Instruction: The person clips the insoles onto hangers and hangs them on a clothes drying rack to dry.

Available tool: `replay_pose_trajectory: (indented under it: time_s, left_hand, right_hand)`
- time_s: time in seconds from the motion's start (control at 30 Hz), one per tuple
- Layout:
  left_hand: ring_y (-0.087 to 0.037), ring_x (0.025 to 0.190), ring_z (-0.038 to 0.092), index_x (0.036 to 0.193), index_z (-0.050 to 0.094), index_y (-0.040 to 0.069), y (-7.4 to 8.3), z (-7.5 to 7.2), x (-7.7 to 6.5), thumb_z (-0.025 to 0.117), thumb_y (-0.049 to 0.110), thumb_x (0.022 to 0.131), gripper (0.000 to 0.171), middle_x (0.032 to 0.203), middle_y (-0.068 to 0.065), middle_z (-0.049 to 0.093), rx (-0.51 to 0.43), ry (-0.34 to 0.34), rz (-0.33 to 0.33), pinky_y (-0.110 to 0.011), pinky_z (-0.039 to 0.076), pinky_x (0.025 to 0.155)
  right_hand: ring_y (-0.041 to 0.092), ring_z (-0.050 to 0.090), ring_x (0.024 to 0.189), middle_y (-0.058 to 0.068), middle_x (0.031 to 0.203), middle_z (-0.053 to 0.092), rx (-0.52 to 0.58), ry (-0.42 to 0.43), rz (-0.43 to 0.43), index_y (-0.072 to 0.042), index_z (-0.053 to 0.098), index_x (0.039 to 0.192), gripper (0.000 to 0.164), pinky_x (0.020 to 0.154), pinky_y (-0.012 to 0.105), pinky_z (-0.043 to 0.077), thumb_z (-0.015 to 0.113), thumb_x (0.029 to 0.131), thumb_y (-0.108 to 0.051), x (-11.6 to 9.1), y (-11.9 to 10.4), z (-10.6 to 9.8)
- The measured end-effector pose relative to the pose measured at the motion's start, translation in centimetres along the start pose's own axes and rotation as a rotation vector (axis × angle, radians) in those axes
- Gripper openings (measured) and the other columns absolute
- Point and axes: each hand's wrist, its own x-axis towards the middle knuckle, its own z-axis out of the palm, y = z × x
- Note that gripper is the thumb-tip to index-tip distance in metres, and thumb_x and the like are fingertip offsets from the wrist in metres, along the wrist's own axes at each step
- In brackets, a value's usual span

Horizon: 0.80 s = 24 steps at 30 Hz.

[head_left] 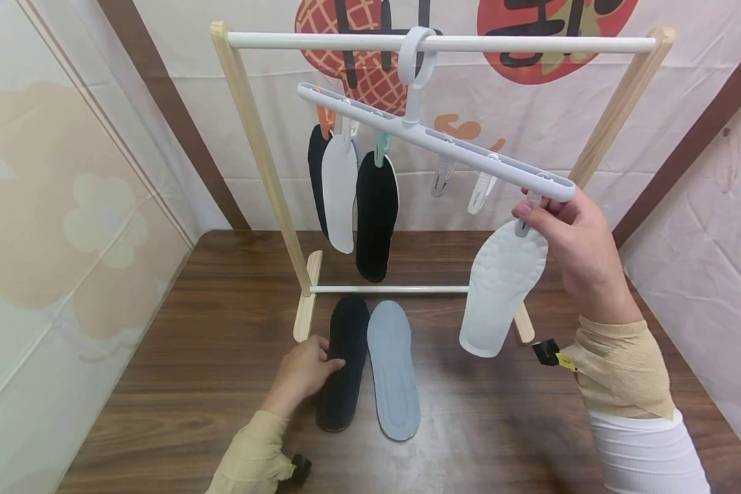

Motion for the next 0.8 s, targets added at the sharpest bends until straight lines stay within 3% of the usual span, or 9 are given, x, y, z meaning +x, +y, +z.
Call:
replay_pose_trajectory:
  time_s: [0.23, 0.53, 0.8]
  left_hand:
    - [-0.032, 0.096, 0.065, 0.111, 0.062, 0.002, -0.1, 0.02, -0.07, 0.076, 0.025, 0.091, 0.034, 0.101, -0.012, 0.071, -0.023, -0.01, 0.012, -0.051, 0.05, 0.085]
    - [-0.032, 0.093, 0.064, 0.112, 0.06, 0.001, -0.11, -0.03, -0.46, 0.075, 0.024, 0.092, 0.034, 0.099, -0.013, 0.068, -0.051, 0.003, 0.024, -0.051, 0.05, 0.085]
    - [-0.028, 0.088, 0.062, 0.116, 0.061, -0.002, 0.03, -0.03, -0.53, 0.074, 0.024, 0.092, 0.037, 0.094, -0.009, 0.065, -0.068, 0.015, 0.062, -0.049, 0.05, 0.084]
  right_hand:
    - [0.013, 0.051, 0.08, 0.0, 0.082, 0.058, 0.0, 0.001, -0.008, -0.006, 0.069, 0.108, 0.018, 0.074, 0.021, 0.045, 0.073, 0.091, -0.002, 0.02, -0.18, 0.05]
    - [0.011, 0.054, 0.078, 0.0, 0.082, 0.061, -0.025, -0.008, -0.009, -0.007, 0.07, 0.105, 0.016, 0.07, 0.02, 0.046, 0.072, 0.09, 0.0, 0.18, -0.12, 0.11]
    - [0.014, 0.061, 0.081, 0.003, 0.095, 0.063, -0.127, 0.008, 0.076, -0.01, 0.067, 0.111, 0.021, 0.068, 0.022, 0.052, 0.075, 0.091, -0.011, -0.13, -0.51, -0.06]
